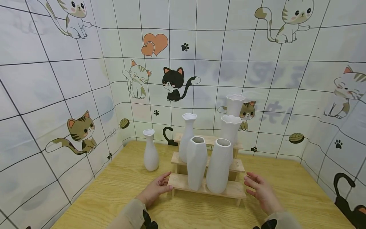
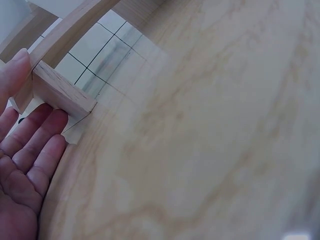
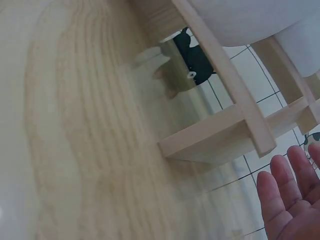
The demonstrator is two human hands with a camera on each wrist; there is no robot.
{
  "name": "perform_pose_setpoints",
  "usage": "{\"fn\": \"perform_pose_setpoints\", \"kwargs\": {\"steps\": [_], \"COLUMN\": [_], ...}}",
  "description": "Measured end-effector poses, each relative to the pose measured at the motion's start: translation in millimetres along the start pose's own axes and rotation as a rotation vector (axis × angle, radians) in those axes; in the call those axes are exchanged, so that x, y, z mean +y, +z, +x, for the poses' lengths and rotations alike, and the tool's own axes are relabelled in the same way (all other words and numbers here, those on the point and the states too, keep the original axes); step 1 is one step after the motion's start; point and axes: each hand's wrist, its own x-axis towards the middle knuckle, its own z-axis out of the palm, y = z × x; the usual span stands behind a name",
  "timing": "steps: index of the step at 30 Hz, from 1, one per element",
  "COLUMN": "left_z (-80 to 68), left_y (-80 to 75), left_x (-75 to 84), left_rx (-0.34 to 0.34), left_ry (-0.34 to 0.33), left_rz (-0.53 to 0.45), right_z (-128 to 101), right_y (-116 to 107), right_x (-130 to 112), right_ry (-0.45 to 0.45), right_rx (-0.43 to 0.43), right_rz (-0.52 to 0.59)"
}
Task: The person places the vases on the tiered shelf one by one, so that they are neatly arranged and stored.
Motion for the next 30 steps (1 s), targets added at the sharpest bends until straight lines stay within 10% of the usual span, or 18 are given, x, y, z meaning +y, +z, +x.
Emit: {"fn": "perform_pose_setpoints", "kwargs": {"steps": [30], "left_z": [-0.8], "left_y": [2.0], "left_x": [2.2], "left_rx": [0.035], "left_ry": [-0.019], "left_rz": [0.012], "right_z": [9.7], "right_y": [-20.3], "right_x": [44.7], "right_ry": [-0.018], "right_rx": [-0.45], "right_rz": [-0.062]}}
